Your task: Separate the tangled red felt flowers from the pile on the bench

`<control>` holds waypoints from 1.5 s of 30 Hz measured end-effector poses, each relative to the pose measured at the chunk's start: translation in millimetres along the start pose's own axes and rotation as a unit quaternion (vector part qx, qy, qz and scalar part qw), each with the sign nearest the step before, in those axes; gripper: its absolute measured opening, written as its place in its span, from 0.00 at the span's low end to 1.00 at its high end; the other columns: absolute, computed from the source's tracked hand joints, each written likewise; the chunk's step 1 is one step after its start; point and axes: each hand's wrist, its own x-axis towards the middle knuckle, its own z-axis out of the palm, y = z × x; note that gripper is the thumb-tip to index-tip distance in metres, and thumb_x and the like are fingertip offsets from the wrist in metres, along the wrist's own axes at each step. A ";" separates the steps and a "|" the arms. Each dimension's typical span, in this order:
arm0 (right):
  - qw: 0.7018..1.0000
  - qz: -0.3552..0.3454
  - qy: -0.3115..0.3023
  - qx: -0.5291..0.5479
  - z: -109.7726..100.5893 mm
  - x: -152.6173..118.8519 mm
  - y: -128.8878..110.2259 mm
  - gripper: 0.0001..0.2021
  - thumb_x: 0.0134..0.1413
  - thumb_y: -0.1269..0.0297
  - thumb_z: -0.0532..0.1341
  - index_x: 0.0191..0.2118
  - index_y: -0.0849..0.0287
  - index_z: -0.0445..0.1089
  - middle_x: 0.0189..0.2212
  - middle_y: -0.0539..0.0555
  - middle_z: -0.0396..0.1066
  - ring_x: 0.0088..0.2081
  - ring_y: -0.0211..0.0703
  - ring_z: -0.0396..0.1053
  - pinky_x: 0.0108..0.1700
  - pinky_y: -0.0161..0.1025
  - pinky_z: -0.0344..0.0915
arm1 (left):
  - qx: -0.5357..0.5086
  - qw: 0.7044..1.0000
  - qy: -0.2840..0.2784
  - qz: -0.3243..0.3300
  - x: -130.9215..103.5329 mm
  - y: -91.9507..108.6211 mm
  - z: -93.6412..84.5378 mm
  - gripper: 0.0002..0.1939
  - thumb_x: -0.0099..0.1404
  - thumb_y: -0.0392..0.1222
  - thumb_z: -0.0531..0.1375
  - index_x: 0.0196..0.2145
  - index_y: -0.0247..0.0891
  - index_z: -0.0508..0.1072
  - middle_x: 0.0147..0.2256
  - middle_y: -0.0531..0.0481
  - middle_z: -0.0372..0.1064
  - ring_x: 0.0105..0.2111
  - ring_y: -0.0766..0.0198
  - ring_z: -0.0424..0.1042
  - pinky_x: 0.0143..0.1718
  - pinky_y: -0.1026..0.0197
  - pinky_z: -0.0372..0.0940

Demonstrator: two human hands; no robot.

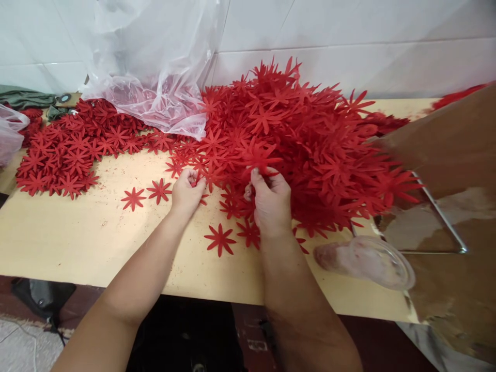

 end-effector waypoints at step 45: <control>0.950 0.015 -0.281 -0.135 8.4 -15.2 6.9 0.15 0.43 0.57 0.64 0.38 0.57 0.67 0.28 0.48 0.68 0.27 0.34 0.63 0.30 0.34 0.62 | -0.336 0.933 -0.020 -0.126 -10.9 15.9 4.5 0.02 0.57 0.35 0.59 0.26 0.35 0.71 0.25 0.56 0.69 0.25 0.74 0.66 0.37 0.66 0.63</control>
